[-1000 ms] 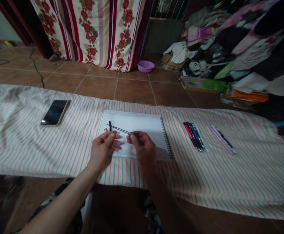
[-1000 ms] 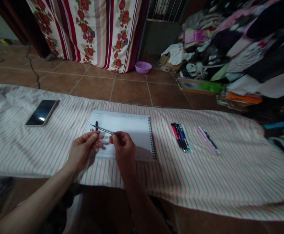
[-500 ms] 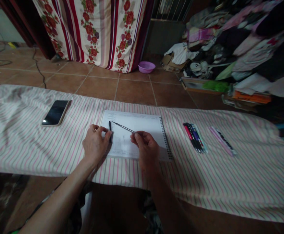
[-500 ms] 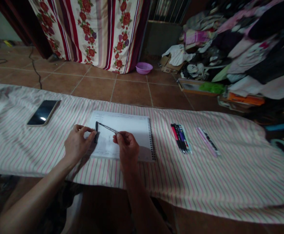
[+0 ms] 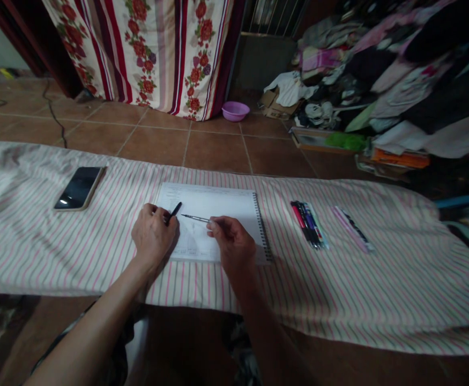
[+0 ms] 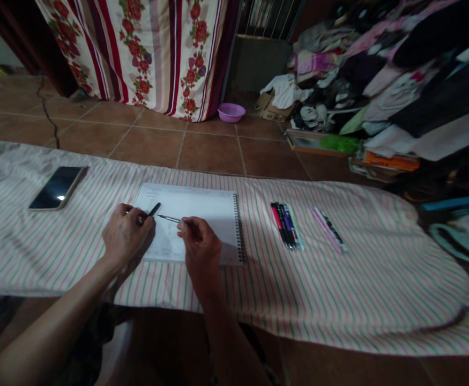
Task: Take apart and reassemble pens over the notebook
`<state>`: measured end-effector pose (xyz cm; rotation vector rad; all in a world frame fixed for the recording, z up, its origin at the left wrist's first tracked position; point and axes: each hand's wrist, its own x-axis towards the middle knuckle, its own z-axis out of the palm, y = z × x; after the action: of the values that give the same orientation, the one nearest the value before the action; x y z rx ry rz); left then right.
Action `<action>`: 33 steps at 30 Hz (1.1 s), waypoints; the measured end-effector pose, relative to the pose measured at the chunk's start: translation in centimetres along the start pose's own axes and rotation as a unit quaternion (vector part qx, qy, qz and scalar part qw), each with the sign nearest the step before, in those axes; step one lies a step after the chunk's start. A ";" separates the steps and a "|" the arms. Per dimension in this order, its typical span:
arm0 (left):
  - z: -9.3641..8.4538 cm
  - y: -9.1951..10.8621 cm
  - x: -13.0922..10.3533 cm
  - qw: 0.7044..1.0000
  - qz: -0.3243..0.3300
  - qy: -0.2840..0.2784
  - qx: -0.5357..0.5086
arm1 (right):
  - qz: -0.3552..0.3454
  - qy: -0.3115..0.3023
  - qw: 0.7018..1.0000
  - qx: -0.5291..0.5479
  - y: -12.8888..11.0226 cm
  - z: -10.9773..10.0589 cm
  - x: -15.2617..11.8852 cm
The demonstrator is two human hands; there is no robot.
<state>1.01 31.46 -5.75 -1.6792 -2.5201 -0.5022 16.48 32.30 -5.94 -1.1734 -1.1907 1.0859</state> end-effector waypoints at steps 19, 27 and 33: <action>0.1 -0.2 1.9 0.603 -0.231 0.007 -0.763 | 0.060 0.085 0.986 0.133 -0.9 -0.2 0.4; -1.4 -0.4 2.2 0.460 -0.325 -0.024 -0.826 | 0.035 0.072 0.985 0.150 -1.1 0.0 0.0; -1.4 -0.3 2.2 0.444 -0.333 -0.046 -0.830 | 0.026 0.049 0.986 0.157 -1.4 0.1 -0.3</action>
<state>-0.27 32.87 -3.93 -0.0366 -2.0720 -3.7218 16.32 31.87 -4.56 -1.0049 -0.8792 1.1918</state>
